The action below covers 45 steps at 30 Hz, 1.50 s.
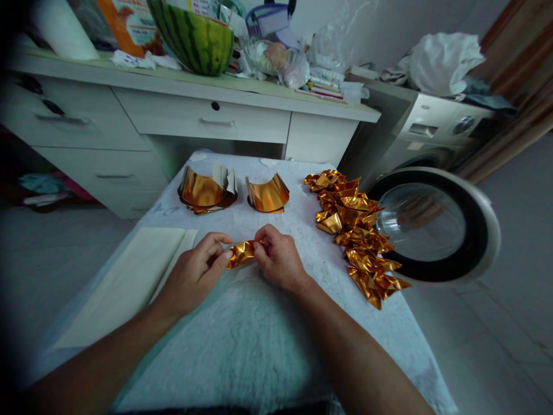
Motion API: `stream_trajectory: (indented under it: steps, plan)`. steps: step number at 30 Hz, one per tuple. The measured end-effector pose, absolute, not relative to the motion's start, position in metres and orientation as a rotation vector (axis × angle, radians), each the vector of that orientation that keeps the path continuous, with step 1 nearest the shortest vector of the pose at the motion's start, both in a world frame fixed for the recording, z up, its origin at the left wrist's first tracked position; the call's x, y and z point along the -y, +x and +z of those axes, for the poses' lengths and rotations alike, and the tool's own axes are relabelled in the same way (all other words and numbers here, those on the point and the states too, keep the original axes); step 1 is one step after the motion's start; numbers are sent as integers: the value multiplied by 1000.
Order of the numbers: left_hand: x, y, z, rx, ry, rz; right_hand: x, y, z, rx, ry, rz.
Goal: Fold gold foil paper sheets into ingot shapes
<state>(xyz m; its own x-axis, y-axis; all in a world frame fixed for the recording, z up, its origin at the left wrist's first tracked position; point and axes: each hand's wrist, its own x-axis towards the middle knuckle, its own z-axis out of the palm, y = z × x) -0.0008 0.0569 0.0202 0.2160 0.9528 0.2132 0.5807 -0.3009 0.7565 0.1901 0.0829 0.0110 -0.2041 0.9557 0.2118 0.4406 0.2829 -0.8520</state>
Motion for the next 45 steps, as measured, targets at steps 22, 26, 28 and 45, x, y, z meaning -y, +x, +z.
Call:
stream_trajectory:
  steps: [22,26,28,45]
  plan:
    - [-63,-1,10,-1585,2172,1008,-72,180,18,1920,-1210,675]
    - [-64,-1,7,-1587,2217,1009,-72,179,18,1931,-1219,662]
    - [-64,-1,6,-1587,2237,1001,-72,178,18,1933,-1222,657]
    - [-62,0,12,-1596,2269,921,-70,178,21,1919,-1235,737]
